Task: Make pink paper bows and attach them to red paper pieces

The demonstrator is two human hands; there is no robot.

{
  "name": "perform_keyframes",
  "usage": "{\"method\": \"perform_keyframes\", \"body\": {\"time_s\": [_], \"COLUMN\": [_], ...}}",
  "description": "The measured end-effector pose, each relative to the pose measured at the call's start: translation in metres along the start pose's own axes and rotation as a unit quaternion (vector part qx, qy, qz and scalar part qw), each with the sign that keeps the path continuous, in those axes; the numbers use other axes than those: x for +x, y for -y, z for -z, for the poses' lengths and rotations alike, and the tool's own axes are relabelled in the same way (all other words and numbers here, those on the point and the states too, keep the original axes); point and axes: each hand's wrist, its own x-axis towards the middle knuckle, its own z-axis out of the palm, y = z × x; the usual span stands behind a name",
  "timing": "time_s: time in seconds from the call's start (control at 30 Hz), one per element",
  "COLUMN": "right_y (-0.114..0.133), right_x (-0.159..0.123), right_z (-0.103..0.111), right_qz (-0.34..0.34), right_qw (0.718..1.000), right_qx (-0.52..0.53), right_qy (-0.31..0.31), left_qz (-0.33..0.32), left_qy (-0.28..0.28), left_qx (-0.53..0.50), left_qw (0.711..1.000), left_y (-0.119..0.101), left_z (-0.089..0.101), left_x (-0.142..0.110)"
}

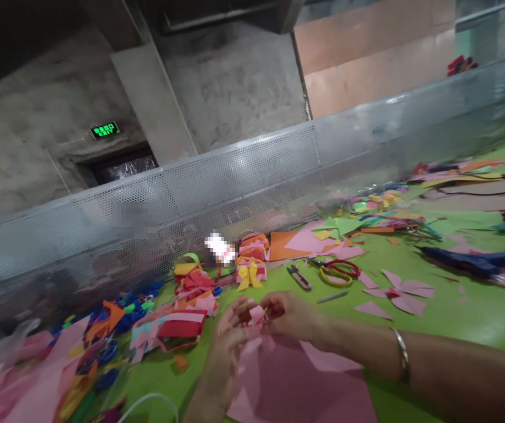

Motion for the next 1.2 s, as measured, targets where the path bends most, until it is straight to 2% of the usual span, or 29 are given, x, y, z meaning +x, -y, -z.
{"method": "perform_keyframes", "body": {"time_s": [0.07, 0.17, 0.3, 0.37, 0.43, 0.53, 0.63, 0.73, 0.87, 1.0, 1.2], "right_y": [-0.001, -0.005, -0.009, -0.01, -0.009, -0.008, -0.009, -0.012, -0.014, -0.012, -0.01], "right_x": [0.0, 0.0, -0.001, -0.002, -0.002, 0.0, 0.001, 0.002, 0.001, -0.002, -0.003], "right_z": [0.003, 0.007, 0.006, 0.002, -0.003, -0.008, -0.007, -0.005, -0.006, -0.006, -0.008], "right_qz": [-0.009, -0.001, -0.01, 0.0, 0.039, 0.097, 0.107, 0.123, 0.173, 0.149, 0.129], "right_qw": [0.999, 0.997, 0.996, 0.998, 0.999, 0.991, 0.981, 0.975, 0.968, 0.971, 0.966], "right_qx": [0.046, 0.077, 0.086, 0.064, 0.01, -0.077, -0.128, -0.153, -0.168, -0.181, -0.217], "right_qy": [-0.004, -0.009, 0.009, 0.011, -0.002, -0.057, -0.098, -0.101, -0.068, -0.04, -0.053], "left_qz": [0.016, 0.026, 0.002, -0.012, -0.027, -0.05, -0.066, -0.076, -0.084, -0.077, -0.044], "left_qy": [-0.022, -0.045, -0.051, -0.057, -0.059, -0.044, -0.032, -0.028, -0.026, -0.026, -0.007], "left_qx": [-0.022, 0.003, 0.059, 0.082, 0.107, 0.14, 0.159, 0.174, 0.206, 0.215, 0.17], "left_qw": [0.999, 0.999, 0.997, 0.995, 0.992, 0.988, 0.985, 0.981, 0.975, 0.973, 0.984], "left_y": [-0.001, 0.002, 0.011, 0.013, 0.013, 0.011, 0.011, 0.011, 0.013, 0.014, 0.011], "left_z": [0.001, 0.001, 0.001, 0.001, -0.001, -0.003, -0.006, -0.009, -0.01, -0.01, -0.009], "left_x": [0.0, 0.003, 0.008, 0.01, 0.01, 0.008, 0.006, 0.005, 0.005, 0.005, 0.003]}}
